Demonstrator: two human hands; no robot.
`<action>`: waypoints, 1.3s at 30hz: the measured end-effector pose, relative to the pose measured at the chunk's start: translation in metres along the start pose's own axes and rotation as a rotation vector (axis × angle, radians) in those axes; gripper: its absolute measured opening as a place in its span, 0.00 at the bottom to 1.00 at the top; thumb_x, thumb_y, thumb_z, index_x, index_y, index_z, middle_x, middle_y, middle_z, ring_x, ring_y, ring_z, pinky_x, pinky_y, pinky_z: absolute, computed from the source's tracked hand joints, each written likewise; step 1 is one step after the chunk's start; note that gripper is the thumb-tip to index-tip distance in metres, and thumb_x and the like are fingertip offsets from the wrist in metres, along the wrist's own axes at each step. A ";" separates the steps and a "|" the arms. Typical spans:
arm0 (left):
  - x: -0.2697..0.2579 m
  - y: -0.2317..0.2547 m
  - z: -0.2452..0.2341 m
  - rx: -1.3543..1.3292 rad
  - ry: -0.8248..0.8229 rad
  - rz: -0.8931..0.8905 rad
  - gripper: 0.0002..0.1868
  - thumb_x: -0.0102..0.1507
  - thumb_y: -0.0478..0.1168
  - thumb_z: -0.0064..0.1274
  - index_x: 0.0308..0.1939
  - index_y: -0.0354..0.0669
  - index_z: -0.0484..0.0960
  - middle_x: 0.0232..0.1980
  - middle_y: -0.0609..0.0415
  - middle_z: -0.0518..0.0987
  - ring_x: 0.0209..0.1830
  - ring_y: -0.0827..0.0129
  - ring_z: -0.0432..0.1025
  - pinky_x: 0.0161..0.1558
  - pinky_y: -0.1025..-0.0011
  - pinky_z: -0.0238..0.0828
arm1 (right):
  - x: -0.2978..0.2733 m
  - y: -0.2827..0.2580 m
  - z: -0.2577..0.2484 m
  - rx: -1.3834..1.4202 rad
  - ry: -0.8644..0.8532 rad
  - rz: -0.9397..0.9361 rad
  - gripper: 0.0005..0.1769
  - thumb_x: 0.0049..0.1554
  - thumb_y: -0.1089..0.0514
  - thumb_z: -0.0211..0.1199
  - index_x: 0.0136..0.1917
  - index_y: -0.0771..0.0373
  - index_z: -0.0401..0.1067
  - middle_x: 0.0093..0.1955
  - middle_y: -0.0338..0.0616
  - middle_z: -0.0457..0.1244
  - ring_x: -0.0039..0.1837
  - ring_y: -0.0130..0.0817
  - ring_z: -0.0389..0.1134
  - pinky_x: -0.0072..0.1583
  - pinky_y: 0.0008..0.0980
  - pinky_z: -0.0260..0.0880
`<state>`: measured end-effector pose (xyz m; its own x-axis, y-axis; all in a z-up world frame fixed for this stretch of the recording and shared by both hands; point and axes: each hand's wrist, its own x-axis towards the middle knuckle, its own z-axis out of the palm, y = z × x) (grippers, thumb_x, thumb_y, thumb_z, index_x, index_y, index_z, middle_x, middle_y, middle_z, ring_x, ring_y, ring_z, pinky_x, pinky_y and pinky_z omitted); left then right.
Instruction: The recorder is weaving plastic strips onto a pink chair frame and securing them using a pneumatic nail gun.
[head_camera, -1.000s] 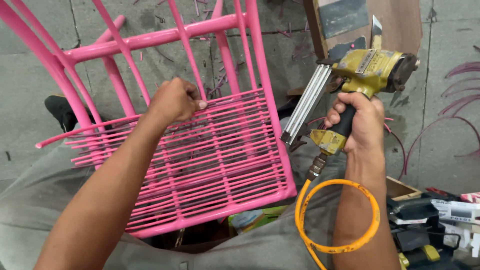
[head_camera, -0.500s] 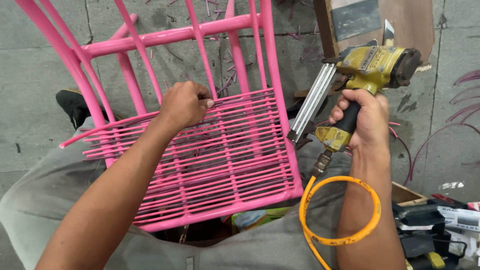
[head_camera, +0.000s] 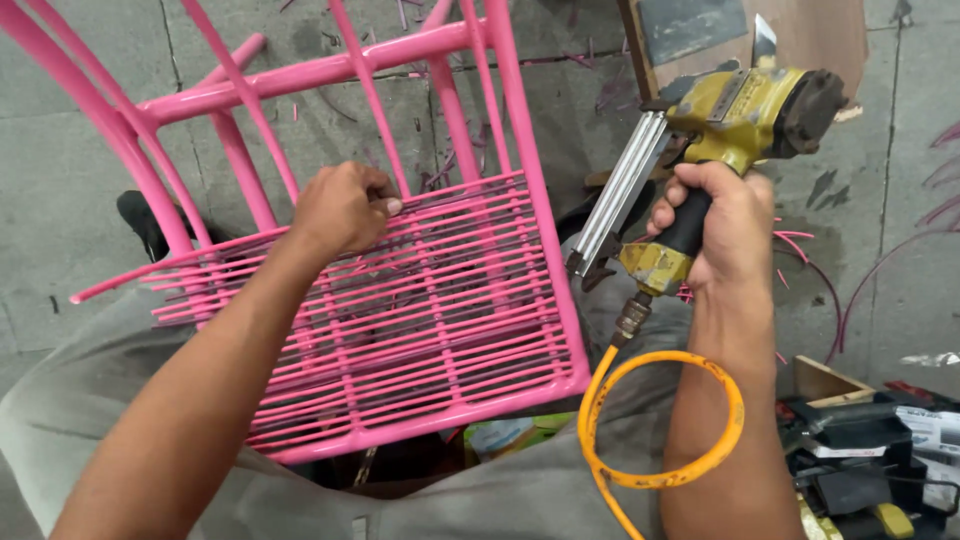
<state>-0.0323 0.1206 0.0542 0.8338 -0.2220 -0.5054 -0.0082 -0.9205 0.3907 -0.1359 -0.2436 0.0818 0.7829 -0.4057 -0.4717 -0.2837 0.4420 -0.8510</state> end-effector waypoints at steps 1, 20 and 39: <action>0.004 -0.003 0.002 0.006 0.002 0.000 0.09 0.59 0.44 0.61 0.42 0.49 0.90 0.37 0.43 0.84 0.40 0.49 0.80 0.47 0.53 0.73 | 0.000 -0.002 -0.001 0.006 0.000 0.000 0.04 0.58 0.65 0.58 0.42 0.67 0.66 0.34 0.44 0.60 0.32 0.36 0.64 0.35 0.40 0.68; 0.009 -0.022 0.012 -0.039 0.033 0.079 0.10 0.59 0.47 0.63 0.42 0.53 0.90 0.40 0.47 0.85 0.42 0.52 0.81 0.45 0.55 0.75 | 0.002 0.000 -0.014 -0.015 -0.039 0.020 0.05 0.61 0.63 0.59 0.44 0.68 0.68 0.36 0.45 0.61 0.34 0.38 0.65 0.37 0.40 0.69; 0.015 -0.035 0.014 -0.078 0.054 0.087 0.10 0.55 0.38 0.57 0.37 0.42 0.89 0.42 0.34 0.83 0.46 0.41 0.79 0.49 0.49 0.76 | -0.111 0.018 0.146 -0.721 -0.312 0.064 0.07 0.57 0.63 0.61 0.39 0.68 0.69 0.29 0.44 0.61 0.28 0.33 0.64 0.30 0.35 0.67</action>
<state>-0.0272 0.1452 0.0222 0.8604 -0.2806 -0.4254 -0.0411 -0.8702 0.4909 -0.1472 -0.0738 0.1524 0.8418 -0.1067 -0.5292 -0.5392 -0.2143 -0.8145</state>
